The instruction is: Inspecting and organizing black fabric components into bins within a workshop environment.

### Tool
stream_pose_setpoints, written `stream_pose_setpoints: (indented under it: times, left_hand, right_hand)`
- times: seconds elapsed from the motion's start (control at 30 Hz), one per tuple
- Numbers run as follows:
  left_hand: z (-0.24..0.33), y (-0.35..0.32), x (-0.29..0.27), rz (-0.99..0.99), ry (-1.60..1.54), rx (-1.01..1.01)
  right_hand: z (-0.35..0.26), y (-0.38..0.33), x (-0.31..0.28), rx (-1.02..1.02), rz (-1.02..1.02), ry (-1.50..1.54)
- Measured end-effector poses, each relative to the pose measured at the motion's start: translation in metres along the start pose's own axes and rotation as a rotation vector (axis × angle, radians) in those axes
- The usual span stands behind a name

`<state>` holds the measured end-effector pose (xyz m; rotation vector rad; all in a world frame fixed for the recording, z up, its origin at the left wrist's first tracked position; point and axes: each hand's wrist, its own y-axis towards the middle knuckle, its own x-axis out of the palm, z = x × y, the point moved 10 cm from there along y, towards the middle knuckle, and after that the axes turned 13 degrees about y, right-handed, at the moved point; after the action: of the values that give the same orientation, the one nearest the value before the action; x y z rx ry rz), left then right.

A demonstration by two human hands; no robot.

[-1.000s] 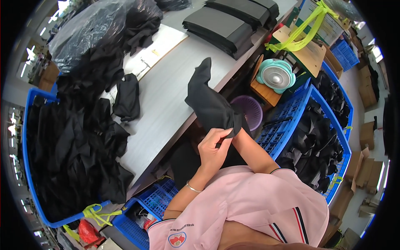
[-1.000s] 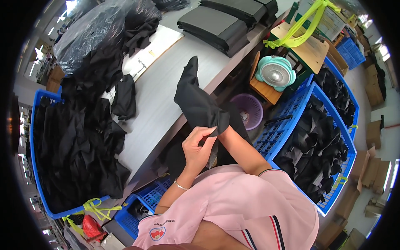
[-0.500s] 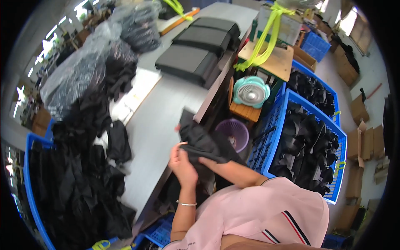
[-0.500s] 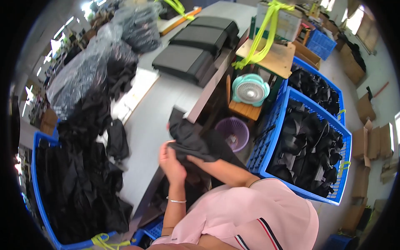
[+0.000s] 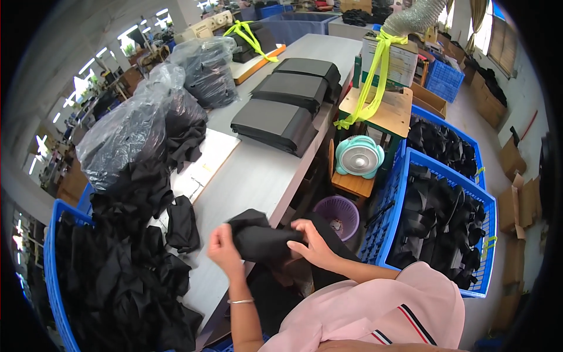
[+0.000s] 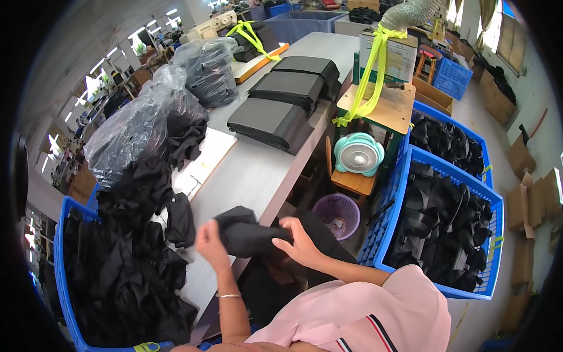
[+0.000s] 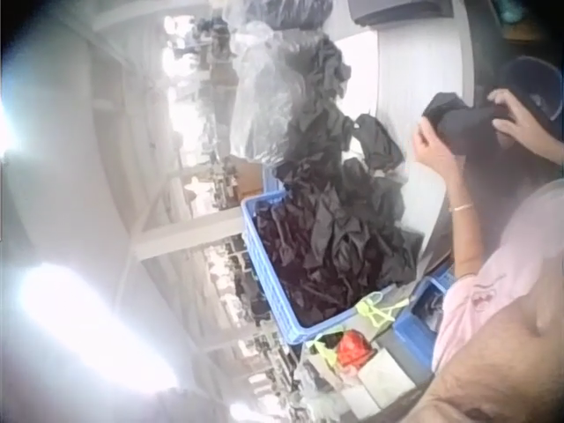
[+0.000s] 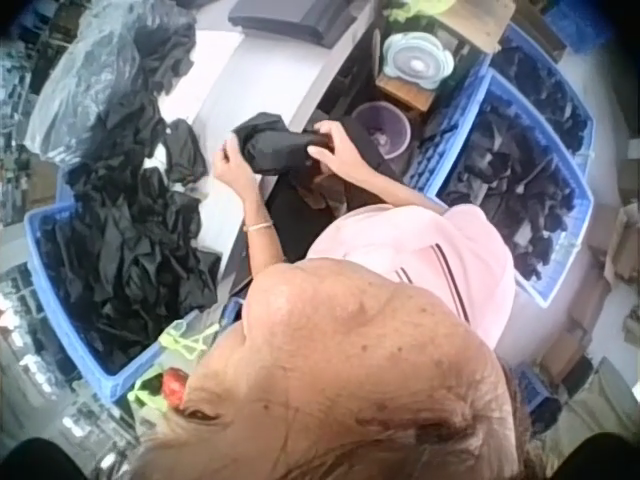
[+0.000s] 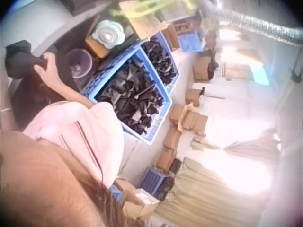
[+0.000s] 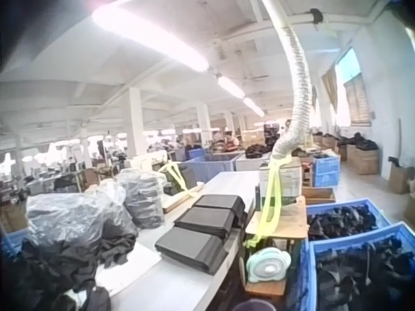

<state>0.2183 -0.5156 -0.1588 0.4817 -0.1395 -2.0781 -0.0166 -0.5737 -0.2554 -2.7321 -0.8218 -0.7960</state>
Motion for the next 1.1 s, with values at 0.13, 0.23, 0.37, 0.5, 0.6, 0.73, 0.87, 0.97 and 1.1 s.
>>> stream_pose_setpoints:
  times: [0.13,0.23,0.37,0.5,0.6,0.73,0.87,0.97,1.1]
  left_hand:
    - [0.029,-0.056,0.034,-0.235,-0.028,0.191]
    - [0.045,-0.06,0.035,-0.333,-0.028,0.237]
    - [0.036,-0.071,0.045,-0.605,-0.096,0.182]
    - [0.028,-0.078,0.036,-0.659,-0.197,0.129]
    - [-0.015,-0.082,0.028,-0.686,-0.485,-0.317]
    - [-0.033,-0.139,0.051,-1.004,-0.787,-0.64]
    - [-0.034,-0.185,0.053,-0.987,-0.861,-0.83]
    - [-0.018,-0.184,0.042,-0.831,0.13,0.639]
    - [0.035,-0.166,0.076,-0.885,0.249,0.54]
  right_hand:
    - [-0.099,-0.001,0.056,-0.578,0.158,-1.038]
    - [-0.1,-0.006,0.073,-0.65,0.114,-1.485]
    - [-0.06,0.0,0.053,-0.229,-0.055,-0.591]
    - [-0.032,0.005,0.035,0.017,-0.151,-0.505]
    - [-0.031,-0.004,0.046,0.197,-0.251,-0.036]
    - [-0.06,0.006,0.062,-0.015,-0.246,-0.187]
    - [-0.021,0.016,0.08,-0.428,-0.39,-0.842]
    - [0.019,-0.013,0.111,-0.343,-0.676,-0.867]
    - [0.053,-0.011,0.073,-0.185,-0.566,-0.696]
